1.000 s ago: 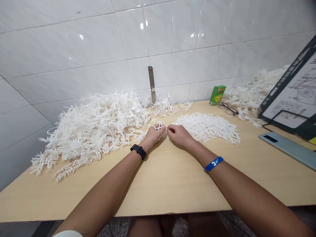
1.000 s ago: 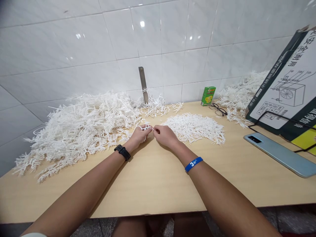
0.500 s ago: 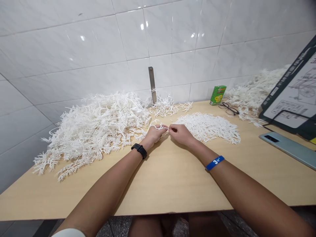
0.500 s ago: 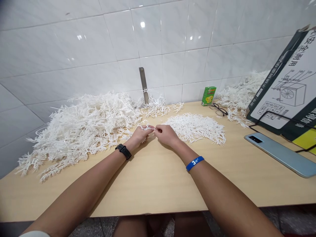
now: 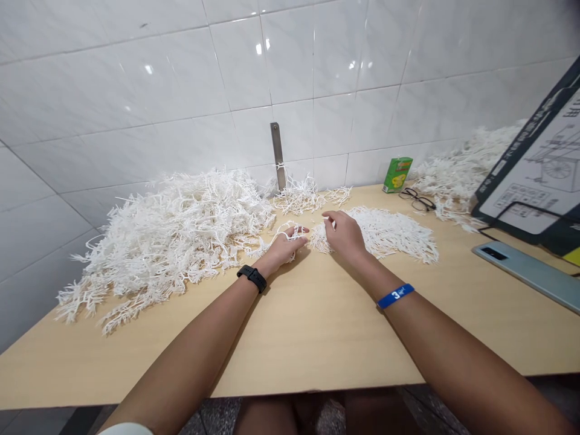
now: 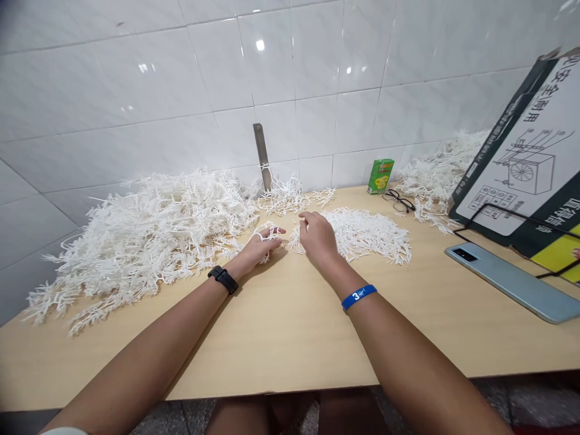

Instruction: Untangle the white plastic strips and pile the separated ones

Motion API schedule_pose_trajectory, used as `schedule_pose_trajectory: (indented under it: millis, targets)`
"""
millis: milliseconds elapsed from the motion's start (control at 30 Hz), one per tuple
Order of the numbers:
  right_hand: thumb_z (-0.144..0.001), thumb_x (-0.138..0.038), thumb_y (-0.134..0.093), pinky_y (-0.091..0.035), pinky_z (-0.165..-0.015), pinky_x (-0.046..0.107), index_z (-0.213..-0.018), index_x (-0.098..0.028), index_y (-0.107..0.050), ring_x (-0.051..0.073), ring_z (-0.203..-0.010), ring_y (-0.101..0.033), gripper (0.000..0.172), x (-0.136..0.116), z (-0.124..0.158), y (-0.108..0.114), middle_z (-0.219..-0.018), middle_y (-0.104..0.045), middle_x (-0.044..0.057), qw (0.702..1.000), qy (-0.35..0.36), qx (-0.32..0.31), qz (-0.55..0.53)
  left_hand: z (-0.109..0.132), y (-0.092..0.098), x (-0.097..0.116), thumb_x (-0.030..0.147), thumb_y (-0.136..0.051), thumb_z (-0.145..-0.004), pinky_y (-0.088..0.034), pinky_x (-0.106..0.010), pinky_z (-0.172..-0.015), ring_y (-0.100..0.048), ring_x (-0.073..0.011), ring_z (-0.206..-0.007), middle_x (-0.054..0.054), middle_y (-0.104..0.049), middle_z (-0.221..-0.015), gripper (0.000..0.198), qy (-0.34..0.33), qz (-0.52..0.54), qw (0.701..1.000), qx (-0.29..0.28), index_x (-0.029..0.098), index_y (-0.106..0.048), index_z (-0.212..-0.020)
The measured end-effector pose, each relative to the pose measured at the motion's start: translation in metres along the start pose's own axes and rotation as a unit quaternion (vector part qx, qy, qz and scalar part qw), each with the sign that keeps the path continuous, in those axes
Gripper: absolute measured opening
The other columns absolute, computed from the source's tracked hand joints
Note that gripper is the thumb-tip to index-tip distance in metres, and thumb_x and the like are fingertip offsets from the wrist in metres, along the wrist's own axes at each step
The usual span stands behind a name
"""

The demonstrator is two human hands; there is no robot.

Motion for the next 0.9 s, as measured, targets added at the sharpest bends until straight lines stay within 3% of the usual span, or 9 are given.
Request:
schedule_pose_trajectory:
  millis: [100, 233, 300, 400, 533, 633, 767, 900]
  targets:
    - [-0.086, -0.031, -0.055, -0.044, -0.074, 0.032, -0.105, -0.018, -0.069, 0.019, -0.079, -0.057, 0.028, -0.015, 0.005, -0.018, -0.097, -0.066, 0.008, 0.992, 0.018, -0.062, -0.106, -0.001, -0.006, 0.0, 0.031, -0.067, -0.075, -0.027, -0.02, -0.044, -0.04, -0.0074, -0.045, 0.004, -0.051, -0.058, 0.038, -0.016, -0.008, 1.0, -0.025, 0.021, -0.061, -0.112]
    - [-0.08, -0.025, -0.058, -0.044, -0.073, 0.03, -0.101, -0.019, -0.068, 0.017, -0.081, -0.056, 0.023, -0.028, 0.013, -0.036, -0.098, -0.063, 0.007, 0.984, 0.033, -0.109, -0.137, -0.003, -0.015, -0.001, 0.029, -0.067, -0.076, -0.033, -0.019, -0.049, -0.046, -0.0076, -0.052, 0.001, -0.058, -0.069, 0.025, -0.045, 0.0, 0.997, -0.062, 0.019, -0.064, -0.099]
    - [-0.08, -0.024, -0.057, -0.043, -0.073, 0.03, -0.091, -0.018, -0.066, 0.016, -0.078, -0.055, 0.016, -0.027, 0.013, -0.035, -0.093, -0.062, 0.006, 0.984, 0.03, -0.1, -0.144, -0.005, -0.016, -0.001, 0.033, -0.065, -0.079, -0.037, -0.02, -0.053, -0.049, -0.0085, -0.056, -0.001, -0.059, -0.069, 0.019, -0.051, 0.016, 0.997, -0.059, 0.017, -0.065, -0.088]
    - [-0.081, -0.028, -0.054, -0.042, -0.07, 0.03, -0.08, -0.019, -0.059, 0.016, -0.074, -0.053, 0.01, -0.018, 0.01, -0.027, -0.084, -0.061, 0.003, 0.983, 0.003, -0.067, -0.171, -0.007, -0.009, -0.003, 0.045, -0.059, -0.085, -0.044, -0.023, -0.063, -0.057, -0.0119, -0.065, -0.005, -0.064, -0.075, 0.031, -0.038, 0.069, 0.997, -0.023, 0.016, -0.068, -0.089]
    - [-0.082, -0.033, -0.053, -0.041, -0.066, 0.029, -0.079, -0.021, -0.053, 0.015, -0.071, -0.052, 0.013, 0.005, 0.007, -0.023, -0.075, -0.057, 0.0, 0.973, -0.063, -0.021, -0.222, -0.009, 0.02, -0.004, 0.052, -0.054, -0.088, -0.048, -0.026, -0.079, -0.063, -0.0173, -0.091, -0.012, -0.07, -0.103, 0.043, -0.021, 0.137, 0.988, 0.075, 0.017, -0.069, -0.107]
    - [-0.08, -0.035, -0.053, -0.042, -0.061, 0.027, -0.08, -0.022, -0.051, 0.015, -0.07, -0.054, 0.014, 0.018, 0.006, -0.031, -0.075, -0.057, 0.0, 0.951, -0.107, -0.012, -0.29, -0.009, 0.039, -0.002, 0.057, -0.049, -0.09, -0.049, -0.027, -0.088, -0.061, -0.0175, -0.103, -0.013, -0.066, -0.12, 0.047, -0.029, 0.204, 0.97, 0.126, 0.017, -0.068, -0.106]
    - [-0.079, -0.039, -0.055, -0.049, -0.059, 0.026, -0.082, -0.023, -0.045, 0.014, -0.07, -0.06, 0.02, 0.03, 0.006, -0.032, -0.079, -0.06, 0.0, 0.909, -0.163, 0.028, -0.384, -0.009, 0.044, -0.002, 0.058, -0.049, -0.09, -0.049, -0.029, -0.091, -0.064, -0.0164, -0.1, -0.014, -0.066, -0.117, 0.048, -0.029, 0.257, 0.955, 0.144, 0.015, -0.066, -0.102]
    - [-0.079, -0.041, -0.059, -0.055, -0.067, 0.03, -0.082, -0.024, -0.041, 0.015, -0.075, -0.065, 0.025, 0.028, 0.005, -0.025, -0.08, -0.062, 0.0, 0.871, -0.171, 0.058, -0.456, -0.009, 0.042, 0.0, 0.056, -0.051, -0.089, -0.05, -0.024, -0.081, -0.063, -0.0118, -0.085, -0.01, -0.067, -0.104, 0.044, -0.049, 0.229, 0.961, 0.148, 0.015, -0.066, -0.098]
Point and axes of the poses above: each hand's wrist, its own z-axis away from the middle knuckle, its own y-axis out of the back of the hand, x = y × z, the point moved 10 cm from there along -z, towards the middle knuckle
